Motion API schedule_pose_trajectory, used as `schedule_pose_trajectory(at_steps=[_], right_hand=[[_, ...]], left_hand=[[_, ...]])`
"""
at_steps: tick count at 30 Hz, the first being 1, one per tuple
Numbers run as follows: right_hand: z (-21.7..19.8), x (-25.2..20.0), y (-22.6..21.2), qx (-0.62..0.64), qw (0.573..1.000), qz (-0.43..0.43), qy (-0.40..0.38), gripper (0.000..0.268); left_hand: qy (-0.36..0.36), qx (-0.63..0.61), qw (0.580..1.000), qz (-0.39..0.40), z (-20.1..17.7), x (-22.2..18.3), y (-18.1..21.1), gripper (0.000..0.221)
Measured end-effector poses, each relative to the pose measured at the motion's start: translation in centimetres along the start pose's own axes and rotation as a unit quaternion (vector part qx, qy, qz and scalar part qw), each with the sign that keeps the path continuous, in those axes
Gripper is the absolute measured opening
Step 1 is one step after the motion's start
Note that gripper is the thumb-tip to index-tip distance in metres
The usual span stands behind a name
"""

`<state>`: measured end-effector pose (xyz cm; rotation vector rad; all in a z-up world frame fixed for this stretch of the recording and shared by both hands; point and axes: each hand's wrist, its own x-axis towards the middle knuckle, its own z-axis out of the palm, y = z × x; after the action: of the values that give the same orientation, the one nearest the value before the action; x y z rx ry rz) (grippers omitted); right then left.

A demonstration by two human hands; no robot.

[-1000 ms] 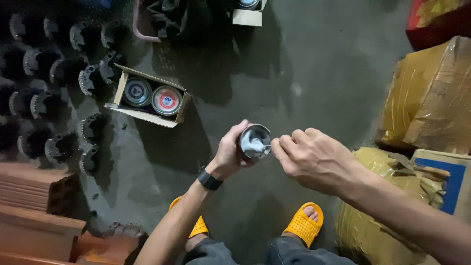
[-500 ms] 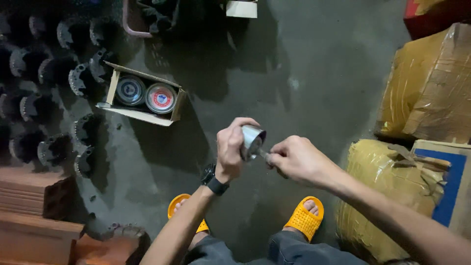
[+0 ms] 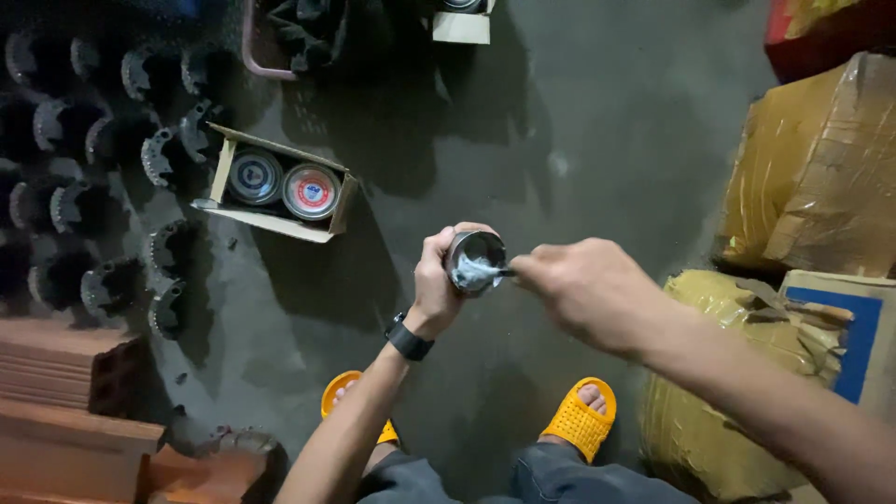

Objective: Mixing a grey paste or grease in a small metal container using a spatula.

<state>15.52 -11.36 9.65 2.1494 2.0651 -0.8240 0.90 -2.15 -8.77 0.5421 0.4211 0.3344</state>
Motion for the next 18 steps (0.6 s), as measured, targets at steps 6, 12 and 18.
schedule_pose_trajectory(at_steps=[6,12,18], right_hand=[[-0.6,-0.4,1.0,0.141,0.985,0.015,0.098,0.024],[-1.1,-0.2,-0.8,0.054,0.993,0.027,0.101,0.019],[-2.0,-1.1,-1.7,-0.117,0.987,-0.021,0.105,0.021]], left_hand=[[-0.048,-0.071,0.994,-0.065,2.8,-1.1,4.1,0.06],[-0.081,-0.185,0.979,-0.012,1.7,-2.1,3.5,0.074],[0.034,-0.082,0.984,-0.156,3.7,-1.6,5.1,0.063]])
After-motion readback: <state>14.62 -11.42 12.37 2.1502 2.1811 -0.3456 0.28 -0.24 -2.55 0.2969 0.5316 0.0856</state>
